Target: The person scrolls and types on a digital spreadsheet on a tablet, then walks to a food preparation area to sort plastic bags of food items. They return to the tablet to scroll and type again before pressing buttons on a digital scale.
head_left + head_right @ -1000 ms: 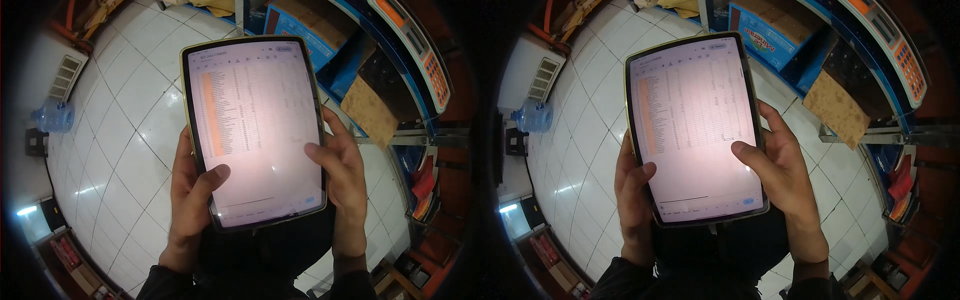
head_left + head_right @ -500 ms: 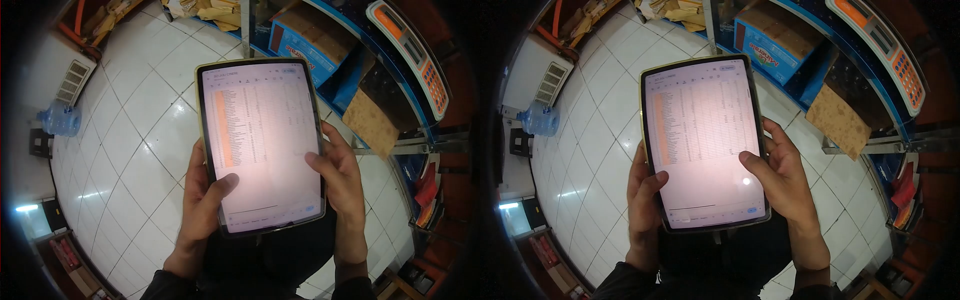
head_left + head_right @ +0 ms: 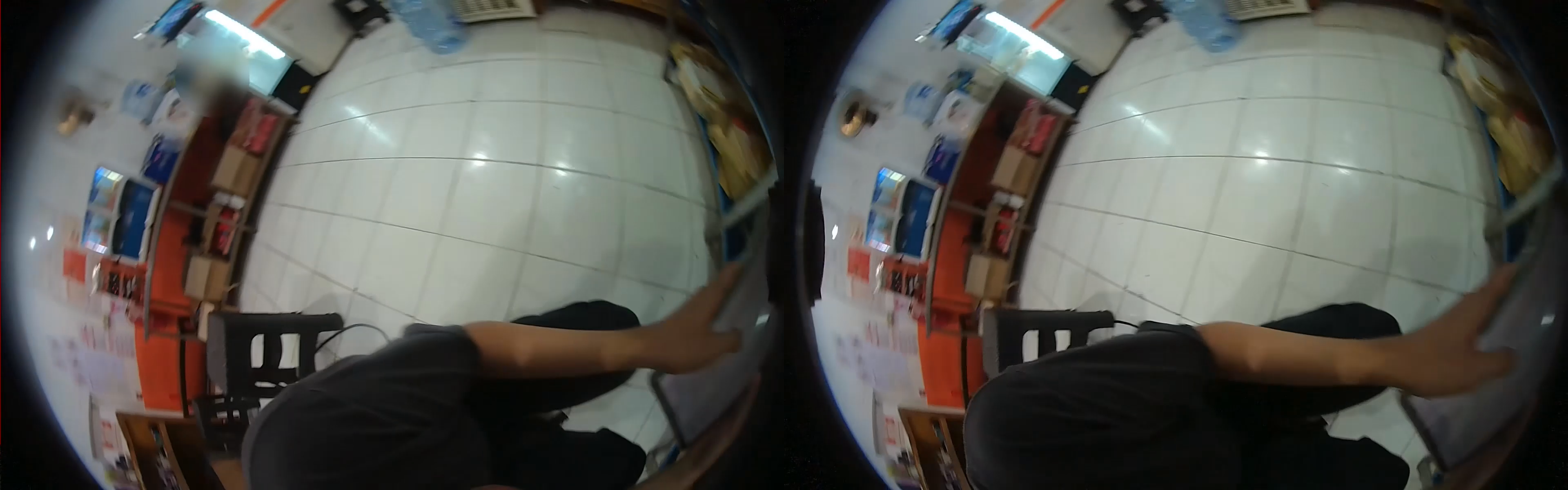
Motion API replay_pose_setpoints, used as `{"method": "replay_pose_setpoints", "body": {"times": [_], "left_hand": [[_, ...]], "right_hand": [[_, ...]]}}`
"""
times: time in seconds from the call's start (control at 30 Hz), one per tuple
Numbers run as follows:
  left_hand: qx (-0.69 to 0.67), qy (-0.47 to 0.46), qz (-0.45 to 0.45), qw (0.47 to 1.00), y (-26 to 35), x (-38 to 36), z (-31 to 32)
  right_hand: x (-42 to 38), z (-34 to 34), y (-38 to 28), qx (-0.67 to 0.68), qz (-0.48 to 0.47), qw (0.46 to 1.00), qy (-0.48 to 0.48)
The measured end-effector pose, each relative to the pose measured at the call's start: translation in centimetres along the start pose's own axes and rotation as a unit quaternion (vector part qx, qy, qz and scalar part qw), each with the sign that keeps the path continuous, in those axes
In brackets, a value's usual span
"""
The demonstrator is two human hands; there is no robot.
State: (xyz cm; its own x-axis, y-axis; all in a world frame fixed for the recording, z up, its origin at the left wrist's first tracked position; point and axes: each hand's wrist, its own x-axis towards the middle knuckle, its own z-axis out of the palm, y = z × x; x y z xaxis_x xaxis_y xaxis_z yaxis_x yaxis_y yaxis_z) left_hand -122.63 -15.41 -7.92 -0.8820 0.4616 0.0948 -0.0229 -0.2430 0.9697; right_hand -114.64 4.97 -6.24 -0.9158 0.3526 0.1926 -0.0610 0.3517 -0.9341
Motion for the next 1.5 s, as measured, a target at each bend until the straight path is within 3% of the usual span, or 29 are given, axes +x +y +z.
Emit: {"method": "replay_pose_setpoints", "body": {"times": [0.03,0.07,0.1,0.13,0.17,0.27,0.3,0.33,0.37,0.4,0.43,0.47,0.5,0.53,0.6,0.63,0.73,0.83,0.9,0.97,1.0,1.03,1.07,1.1,1.17,1.3,1.43,1.47,1.5], "left_hand": [[-0.027,-0.005,0.055,0.998,1.8,1.2,0.4],[-0.059,-0.013,0.111,0.992,3.1,2.3,0.5],[-0.051,-0.002,0.115,0.992,4.7,2.6,0.6],[-0.041,-0.051,0.120,0.991,6.6,2.4,0.2],[-0.034,-0.099,0.123,0.987,7.6,1.9,-0.4],[0.023,-0.135,0.097,0.986,3.7,1.1,-2.0],[0.076,-0.073,0.062,0.993,2.7,0.2,-2.0],[0.072,-0.080,0.061,0.992,1.9,0.3,-2.1],[0.038,-0.089,0.012,0.995,3.1,-0.5,-3.2],[0.004,-0.090,-0.039,0.995,3.7,-1.0,-3.9],[0.004,-0.083,-0.044,0.996,2.4,-0.7,-3.4],[0.030,-0.061,0.017,0.998,0.2,-0.1,-2.0],[0.056,-0.041,0.078,0.995,-1.0,0.4,-1.1],[0.052,-0.038,0.077,0.995,-0.8,0.4,-1.0],[-0.022,-0.076,0.080,0.994,-0.3,0.6,-0.8],[-0.023,-0.075,0.077,0.994,-1.0,1.1,-0.5],[0.009,-0.049,0.117,0.992,-3.7,1.6,0.7],[-0.006,-0.001,0.046,0.999,-3.3,1.3,0.7],[-0.033,-0.071,-0.012,0.997,-0.7,0.6,-1.5],[-0.044,-0.096,-0.024,0.994,1.9,-0.1,-3.3],[-0.053,-0.117,-0.033,0.991,2.5,-0.2,-3.6],[-0.054,-0.124,-0.037,0.990,2.4,0.0,-3.5],[-0.072,-0.099,0.039,0.992,2.4,0.2,-3.3],[-0.092,-0.073,0.113,0.987,2.4,0.4,-3.2],[-0.092,-0.081,0.095,0.988,2.9,0.1,-3.6],[-0.055,-0.064,0.036,0.996,0.8,0.6,-3.1],[-0.003,-0.046,0.034,0.998,0.4,1.1,-3.9],[-0.055,-0.034,0.030,0.997,1.5,0.9,-4.3],[0.037,0.015,0.037,0.999,1.0,0.7,-4.4]], "right_hand": [[0.9,1.0,-2.5,0.102,-0.005,0.994,0.031],[2.1,0.3,-1.4,0.115,-0.008,0.993,0.012],[3.3,-2.0,1.1,0.100,-0.094,0.989,0.051],[4.6,-3.3,3.2,0.082,-0.180,0.976,0.087],[5.1,-3.2,4.3,0.084,-0.185,0.977,0.072],[4.9,-0.5,8.5,0.140,-0.326,0.928,-0.111],[4.4,-0.2,9.3,0.152,-0.366,0.903,-0.165],[3.9,-0.5,10.1,0.161,-0.401,0.877,-0.212],[3.1,-0.4,9.0,0.158,-0.399,0.879,-0.209],[1.7,0.8,5.9,0.225,-0.226,0.942,-0.100],[0.3,2.2,2.8,0.282,-0.040,0.959,0.012],[-0.3,3.1,1.4,0.319,0.150,0.928,0.123],[0.1,-0.8,8.3,0.151,-0.017,0.982,0.115],[0.1,-0.4,7.0,0.148,-0.016,0.982,0.113],[-0.2,0.9,2.6,0.362,0.113,0.912,0.158],[0.5,-4.9,11.2,0.303,-0.068,0.948,0.075],[0.0,-4.3,10.4,0.241,-0.061,0.964,0.099],[0.5,-3.1,9.7,0.232,-0.086,0.968,0.048],[0.5,-1.9,8.3,0.236,-0.076,0.967,0.052],[0.2,1.7,3.9,0.269,0.081,0.946,0.164],[0.3,0.8,5.2,0.267,0.082,0.945,0.170],[0.5,-0.8,7.6,0.172,-0.029,0.981,0.082],[0.5,-1.8,8.9,0.070,-0.138,0.988,-0.010],[0.2,-0.8,7.4,0.064,-0.136,0.989,-0.004],[-0.5,1.3,3.9,0.270,0.106,0.946,0.145],[-1.5,-1.1,8.7,0.181,0.023,0.979,0.088],[-3.3,0.8,8.3,0.287,0.036,0.954,0.076],[-3.6,0.4,7.6,0.297,0.024,0.950,0.095],[-3.3,1.7,5.8,0.114,-0.116,0.987,0.001]]}}
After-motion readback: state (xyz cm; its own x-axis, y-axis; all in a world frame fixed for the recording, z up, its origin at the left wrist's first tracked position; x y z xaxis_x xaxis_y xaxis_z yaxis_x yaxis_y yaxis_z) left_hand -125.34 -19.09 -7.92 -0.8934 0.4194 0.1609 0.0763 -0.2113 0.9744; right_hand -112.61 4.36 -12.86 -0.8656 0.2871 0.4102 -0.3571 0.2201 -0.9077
